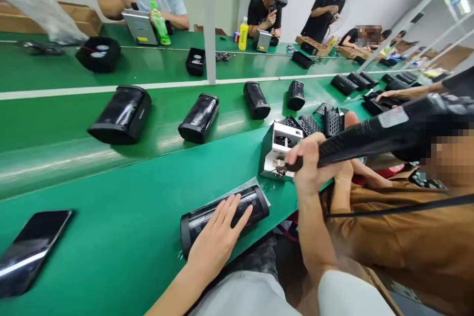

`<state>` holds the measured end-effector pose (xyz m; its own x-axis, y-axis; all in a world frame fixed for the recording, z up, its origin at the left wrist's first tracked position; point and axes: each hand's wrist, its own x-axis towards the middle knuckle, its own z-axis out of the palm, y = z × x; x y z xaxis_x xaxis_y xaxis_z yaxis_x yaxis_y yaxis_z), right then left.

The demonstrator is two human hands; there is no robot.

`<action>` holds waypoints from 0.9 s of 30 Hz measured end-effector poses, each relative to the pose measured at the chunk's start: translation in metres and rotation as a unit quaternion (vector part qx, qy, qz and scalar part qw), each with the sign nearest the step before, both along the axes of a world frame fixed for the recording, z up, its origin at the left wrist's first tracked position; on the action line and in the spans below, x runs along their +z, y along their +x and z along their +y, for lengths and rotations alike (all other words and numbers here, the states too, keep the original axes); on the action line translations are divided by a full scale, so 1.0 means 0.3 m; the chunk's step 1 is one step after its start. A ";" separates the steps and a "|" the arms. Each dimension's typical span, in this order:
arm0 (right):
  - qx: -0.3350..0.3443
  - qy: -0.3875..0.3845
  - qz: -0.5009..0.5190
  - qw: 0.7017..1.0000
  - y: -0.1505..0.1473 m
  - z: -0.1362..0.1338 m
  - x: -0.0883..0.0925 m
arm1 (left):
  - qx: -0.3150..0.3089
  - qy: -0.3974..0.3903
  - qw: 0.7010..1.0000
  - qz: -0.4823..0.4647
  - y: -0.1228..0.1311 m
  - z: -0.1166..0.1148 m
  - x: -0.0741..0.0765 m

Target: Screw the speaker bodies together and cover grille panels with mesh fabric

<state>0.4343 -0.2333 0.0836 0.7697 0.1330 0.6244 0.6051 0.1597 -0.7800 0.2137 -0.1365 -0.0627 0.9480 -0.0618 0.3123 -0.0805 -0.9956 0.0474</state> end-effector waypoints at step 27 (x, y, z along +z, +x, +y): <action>0.321 0.062 0.086 0.941 -0.288 0.263 0.096 | -0.055 0.011 0.998 -0.014 0.012 -0.012 0.024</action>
